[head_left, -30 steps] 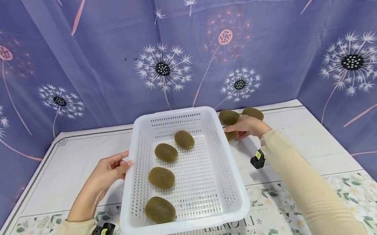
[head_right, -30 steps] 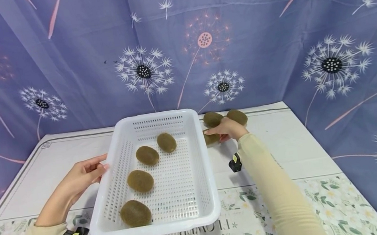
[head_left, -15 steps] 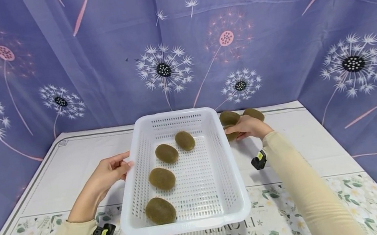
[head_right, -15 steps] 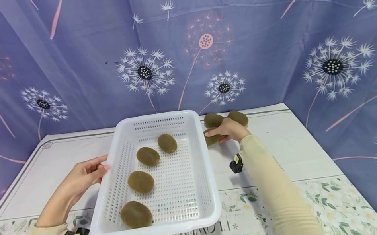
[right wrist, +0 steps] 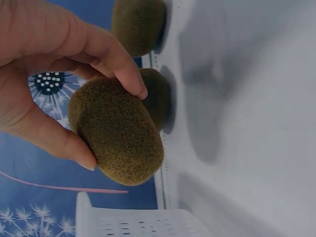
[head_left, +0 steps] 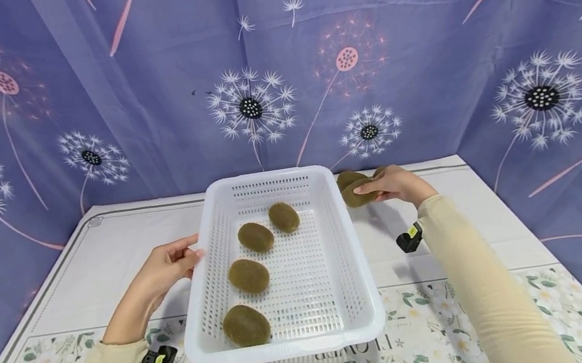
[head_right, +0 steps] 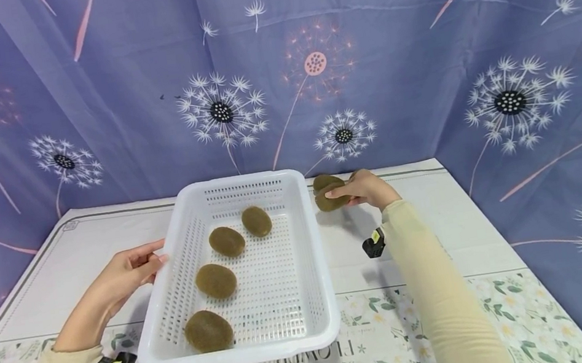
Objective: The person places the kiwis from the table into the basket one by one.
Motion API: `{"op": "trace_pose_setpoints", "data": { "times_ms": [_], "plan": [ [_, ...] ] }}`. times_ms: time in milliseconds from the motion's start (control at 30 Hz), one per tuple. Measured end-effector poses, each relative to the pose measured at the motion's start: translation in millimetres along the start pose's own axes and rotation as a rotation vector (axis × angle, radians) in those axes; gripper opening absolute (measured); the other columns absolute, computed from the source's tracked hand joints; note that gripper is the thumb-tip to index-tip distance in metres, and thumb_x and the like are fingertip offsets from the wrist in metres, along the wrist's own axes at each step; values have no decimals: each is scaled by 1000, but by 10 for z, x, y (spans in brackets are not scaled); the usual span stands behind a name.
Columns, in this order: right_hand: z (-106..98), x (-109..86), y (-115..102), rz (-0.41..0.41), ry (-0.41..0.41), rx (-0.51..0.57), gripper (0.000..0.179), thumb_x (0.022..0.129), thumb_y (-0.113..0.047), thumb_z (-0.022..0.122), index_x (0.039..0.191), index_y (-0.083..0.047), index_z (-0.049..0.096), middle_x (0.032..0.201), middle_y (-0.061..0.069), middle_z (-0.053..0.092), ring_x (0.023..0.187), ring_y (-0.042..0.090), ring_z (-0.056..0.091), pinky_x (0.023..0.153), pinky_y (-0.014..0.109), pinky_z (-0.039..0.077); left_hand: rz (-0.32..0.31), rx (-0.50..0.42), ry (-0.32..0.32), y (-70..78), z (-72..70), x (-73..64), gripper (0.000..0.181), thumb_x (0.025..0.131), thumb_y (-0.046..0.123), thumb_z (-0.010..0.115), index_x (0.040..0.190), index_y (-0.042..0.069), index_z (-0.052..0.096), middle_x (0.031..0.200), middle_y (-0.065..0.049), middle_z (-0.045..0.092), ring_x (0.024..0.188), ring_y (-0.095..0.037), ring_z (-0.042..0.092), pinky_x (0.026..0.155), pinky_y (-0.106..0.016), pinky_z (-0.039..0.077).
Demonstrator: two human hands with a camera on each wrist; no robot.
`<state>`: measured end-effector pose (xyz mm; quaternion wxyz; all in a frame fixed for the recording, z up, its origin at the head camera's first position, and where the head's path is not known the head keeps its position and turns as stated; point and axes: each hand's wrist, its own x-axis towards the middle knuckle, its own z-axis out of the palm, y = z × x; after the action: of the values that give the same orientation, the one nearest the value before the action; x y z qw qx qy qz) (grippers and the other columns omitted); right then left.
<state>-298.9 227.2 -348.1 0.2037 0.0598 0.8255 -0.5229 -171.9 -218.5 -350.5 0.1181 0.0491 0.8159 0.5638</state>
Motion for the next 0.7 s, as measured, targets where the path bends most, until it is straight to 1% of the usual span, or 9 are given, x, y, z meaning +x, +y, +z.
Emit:
{"op": "trace_pose_setpoints", "data": {
  "times_ms": [100, 133, 200, 267, 367, 433, 500, 600, 700],
  "plan": [
    [-57, -36, -53, 10, 19, -25, 40, 70, -26, 76, 90, -2, 51, 70, 0, 55, 59, 12, 52, 65, 23, 48, 3, -4, -1, -4, 2, 1, 53, 89, 18, 54, 135, -1, 34, 84, -10, 52, 70, -17, 58, 67, -29, 50],
    [-76, -50, -76, 13, 27, -26, 40, 69, -27, 76, 91, -3, 52, 69, 0, 55, 57, 11, 53, 63, 21, 48, 4, -3, 0, -6, 3, 3, 53, 89, 18, 54, 135, 0, 34, 84, -9, 52, 70, -17, 58, 67, -29, 50],
    [-112, -76, -126, 19, 44, -36, 39, 68, -29, 76, 86, -5, 51, 67, 0, 55, 55, 9, 52, 59, 20, 47, 8, -2, 0, -9, 2, 7, 53, 89, 18, 54, 135, -1, 34, 84, -9, 52, 70, -17, 58, 66, -29, 50],
    [-145, -97, -181, 18, 62, -45, 40, 67, -30, 77, 84, -7, 48, 67, 0, 55, 55, 9, 52, 59, 21, 46, 14, 2, 2, -13, -1, 12, 53, 89, 18, 54, 135, -1, 34, 83, -10, 52, 70, -17, 58, 66, -29, 50],
    [-180, -125, -271, 11, 80, -37, 42, 67, -30, 77, 85, -6, 48, 72, 0, 55, 59, 11, 54, 62, 22, 47, 21, 12, 0, -16, -8, 18, 54, 89, 20, 54, 135, 0, 34, 84, -10, 53, 70, -18, 58, 66, -29, 50],
    [-191, -143, -344, 0, 88, -21, 42, 67, -30, 77, 85, -6, 47, 75, 1, 53, 61, 12, 54, 66, 23, 48, 18, 15, 0, -19, -12, 16, 54, 89, 20, 54, 135, 1, 34, 84, -10, 53, 70, -18, 59, 67, -29, 50],
    [-195, -156, -415, -4, 96, -16, 43, 66, -30, 77, 84, -6, 47, 74, 0, 52, 61, 13, 53, 67, 23, 49, 12, 16, 1, -22, -13, 9, 54, 89, 21, 54, 135, 1, 34, 85, -11, 53, 70, -18, 59, 67, -29, 50],
    [-191, -184, -523, -13, 107, -31, 43, 65, -33, 78, 79, -7, 46, 67, -1, 50, 58, 12, 51, 61, 21, 47, 6, 15, 4, -25, -10, 1, 54, 89, 20, 54, 135, 1, 33, 85, -10, 52, 71, -18, 58, 66, -29, 50],
    [-167, -210, -630, -19, 119, -77, 46, 64, -37, 77, 86, -7, 51, 65, -2, 51, 57, 11, 50, 54, 20, 42, 10, 15, 3, -23, -10, 5, 54, 89, 20, 54, 135, 1, 34, 85, -11, 53, 70, -18, 58, 66, -29, 50]
  ]
}}
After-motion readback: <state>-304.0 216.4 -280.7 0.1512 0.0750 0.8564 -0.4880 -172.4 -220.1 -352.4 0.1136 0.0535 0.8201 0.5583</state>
